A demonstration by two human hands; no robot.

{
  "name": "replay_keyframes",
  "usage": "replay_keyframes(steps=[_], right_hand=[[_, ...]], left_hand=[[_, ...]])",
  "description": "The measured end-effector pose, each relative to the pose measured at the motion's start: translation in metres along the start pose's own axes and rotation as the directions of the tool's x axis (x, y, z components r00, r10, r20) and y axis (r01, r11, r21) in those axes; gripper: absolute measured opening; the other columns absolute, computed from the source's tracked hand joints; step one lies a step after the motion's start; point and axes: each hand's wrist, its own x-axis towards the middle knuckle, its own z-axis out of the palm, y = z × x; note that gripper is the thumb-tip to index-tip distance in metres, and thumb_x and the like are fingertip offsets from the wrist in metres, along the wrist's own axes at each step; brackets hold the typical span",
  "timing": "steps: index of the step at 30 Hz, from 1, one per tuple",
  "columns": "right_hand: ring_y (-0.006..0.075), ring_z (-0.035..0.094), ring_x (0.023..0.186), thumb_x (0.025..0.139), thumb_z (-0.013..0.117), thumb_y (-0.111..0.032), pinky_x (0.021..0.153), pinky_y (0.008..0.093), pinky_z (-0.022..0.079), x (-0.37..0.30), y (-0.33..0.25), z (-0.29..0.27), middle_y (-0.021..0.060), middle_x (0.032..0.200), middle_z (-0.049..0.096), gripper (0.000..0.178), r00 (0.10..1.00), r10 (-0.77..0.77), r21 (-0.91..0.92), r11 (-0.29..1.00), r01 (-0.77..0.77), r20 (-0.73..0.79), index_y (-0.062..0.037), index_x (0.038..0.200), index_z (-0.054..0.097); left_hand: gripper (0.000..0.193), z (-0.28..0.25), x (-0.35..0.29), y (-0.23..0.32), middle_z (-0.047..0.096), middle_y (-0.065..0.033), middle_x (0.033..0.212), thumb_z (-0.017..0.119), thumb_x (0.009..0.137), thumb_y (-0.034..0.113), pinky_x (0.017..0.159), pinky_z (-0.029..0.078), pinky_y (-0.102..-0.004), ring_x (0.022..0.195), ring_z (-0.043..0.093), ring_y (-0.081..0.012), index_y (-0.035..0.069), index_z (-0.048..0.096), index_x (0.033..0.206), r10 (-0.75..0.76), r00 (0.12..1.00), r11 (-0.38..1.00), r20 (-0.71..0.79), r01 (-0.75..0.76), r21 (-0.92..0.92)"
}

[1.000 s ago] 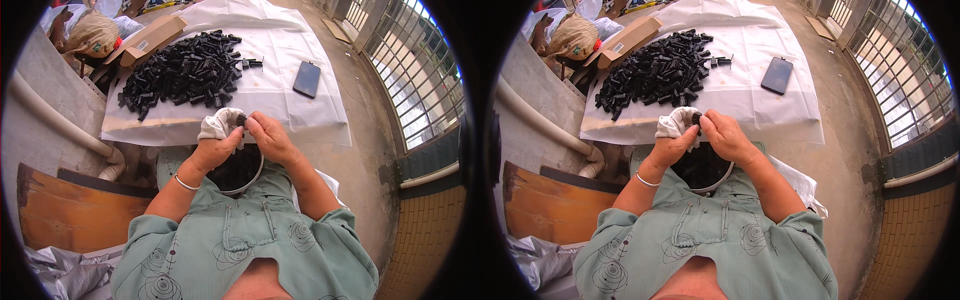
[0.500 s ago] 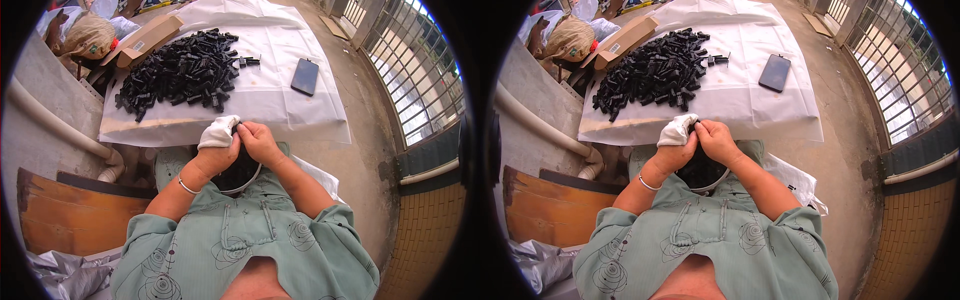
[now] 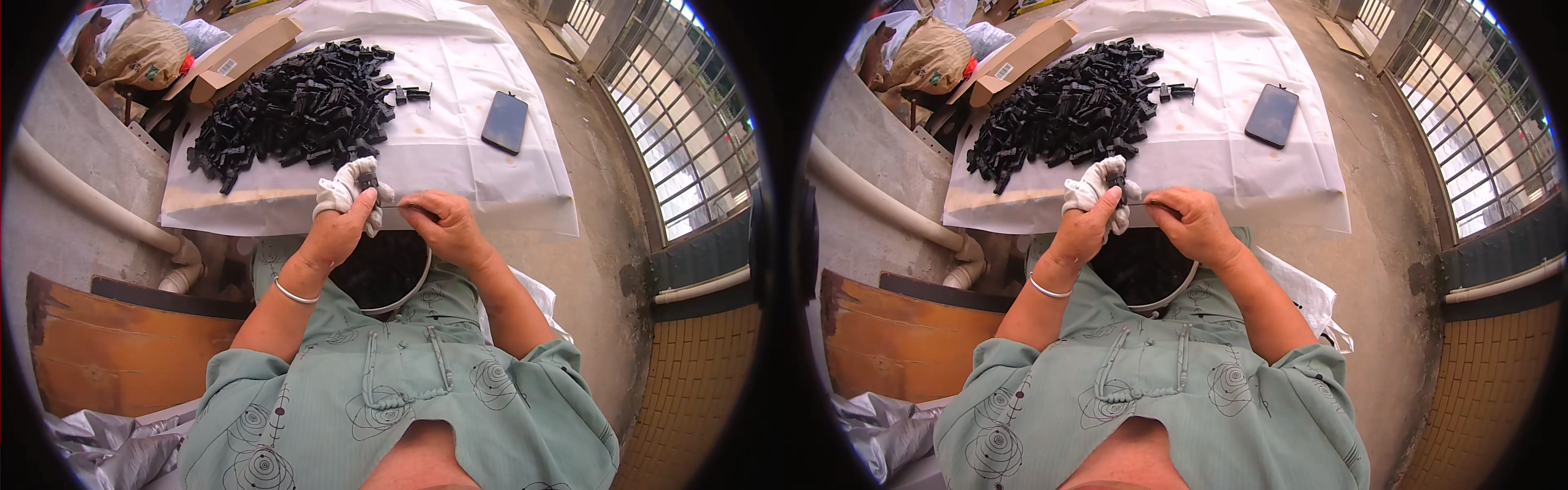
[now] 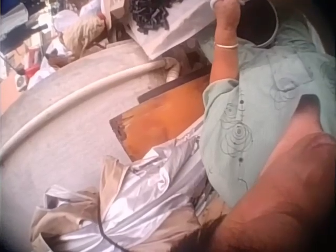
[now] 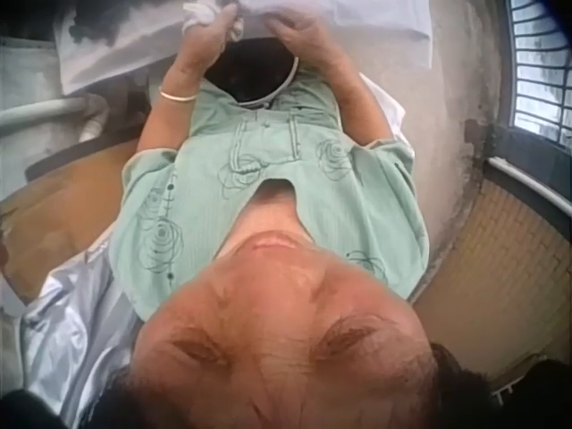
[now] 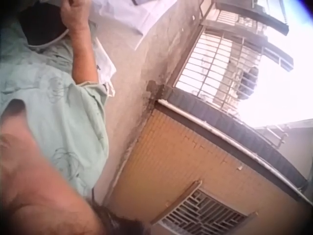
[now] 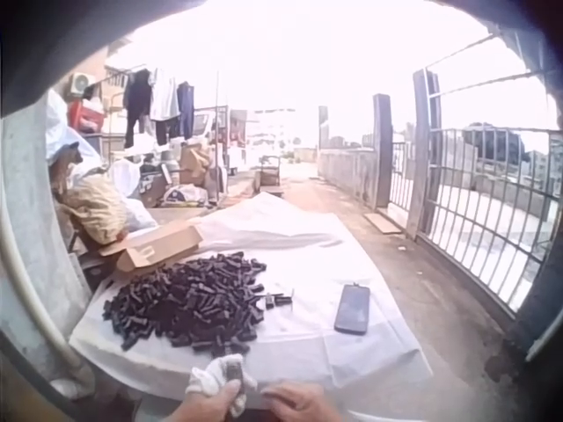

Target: Assembling small black plastic components by snapping them together at a workbench.

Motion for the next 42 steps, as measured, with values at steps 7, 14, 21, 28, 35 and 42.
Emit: replay_keyframes(steps=[7, 14, 21, 28, 35, 42], right_hand=[[0.0132, 0.056, 0.065, 0.078, 0.061, -0.002, 0.061, 0.0244, 0.044, 0.008, -0.017, -0.012, 0.0064, 0.074, 0.062, 0.010, 0.970, 0.017, 0.025, 0.999, -0.024, 0.243, -0.0012, 0.088, 0.064], [0.0096, 0.052, 0.064, 0.081, 0.064, -0.010, 0.059, 0.0237, 0.042, 0.004, -0.014, -0.002, 0.0022, 0.070, 0.058, 0.011, 0.994, 0.096, 0.103, 0.990, -0.100, 0.044, -0.0001, 0.084, 0.062], [0.0102, 0.044, 0.059, 0.088, 0.056, -0.017, 0.055, 0.0259, 0.039, 0.011, -0.020, -0.001, 0.0014, 0.063, 0.050, 0.021, 0.975, 0.188, 0.105, 0.974, -0.200, 0.116, 0.0004, 0.076, 0.057], [0.0131, 0.037, 0.056, 0.090, 0.049, -0.014, 0.053, 0.0292, 0.037, 0.016, -0.016, 0.006, 0.0085, 0.058, 0.043, 0.022, 0.977, 0.123, 0.013, 0.992, -0.127, 0.175, 0.0014, 0.075, 0.050], [0.0124, 0.036, 0.056, 0.090, 0.048, -0.014, 0.053, 0.0288, 0.037, 0.026, -0.006, 0.016, 0.0069, 0.058, 0.044, 0.022, 0.988, 0.145, 0.042, 0.988, -0.147, 0.051, 0.0010, 0.074, 0.050], [0.0215, 0.054, 0.065, 0.089, 0.053, -0.022, 0.061, 0.0329, 0.043, 0.091, 0.027, -0.038, 0.0135, 0.067, 0.055, 0.024, 0.985, 0.138, -0.418, 0.893, -0.167, -0.100, 0.0002, 0.080, 0.055]], left_hand=[[0.036, -0.002, -0.005, -0.001, 0.051, -0.0012, 0.083, 0.039, 0.089, 0.005, 0.049, 0.037, -0.0178, 0.057, 0.041, -0.0043, 0.006, 0.037, 0.124, -0.089, 0.996, 0.994, 0.030, 0.086, 0.066], [0.034, 0.003, -0.008, 0.008, 0.050, 0.0008, 0.083, 0.038, 0.088, 0.005, 0.049, 0.035, -0.0168, 0.057, 0.039, -0.0030, 0.008, 0.038, 0.122, -0.126, 0.988, 0.990, 0.091, 0.119, 0.075], [0.024, 0.008, -0.010, 0.010, 0.047, 0.0011, 0.081, 0.042, 0.087, 0.005, 0.052, 0.034, -0.0172, 0.061, 0.038, -0.0027, 0.005, 0.044, 0.111, -0.063, 0.987, 0.985, 0.151, 0.037, 0.167], [0.023, 0.008, 0.001, -0.007, 0.052, -0.0106, 0.082, 0.044, 0.081, 0.003, 0.066, 0.043, -0.0296, 0.071, 0.049, -0.0191, 0.001, 0.046, 0.104, 0.344, 0.921, 0.710, 0.185, -0.384, 0.590], [0.023, 0.009, 0.013, 0.011, 0.054, -0.0152, 0.084, 0.043, 0.080, 0.002, 0.073, 0.044, -0.0319, 0.077, 0.053, -0.0250, -0.001, 0.047, 0.102, 0.304, 0.935, 0.653, 0.183, -0.345, 0.675], [0.055, -0.023, 0.070, 0.053, 0.045, -0.0189, 0.126, 0.057, 0.079, 0.005, 0.099, 0.034, -0.0361, 0.120, 0.039, -0.0342, 0.000, 0.038, 0.131, 0.509, 0.827, 0.167, 0.239, -0.368, 0.915]])
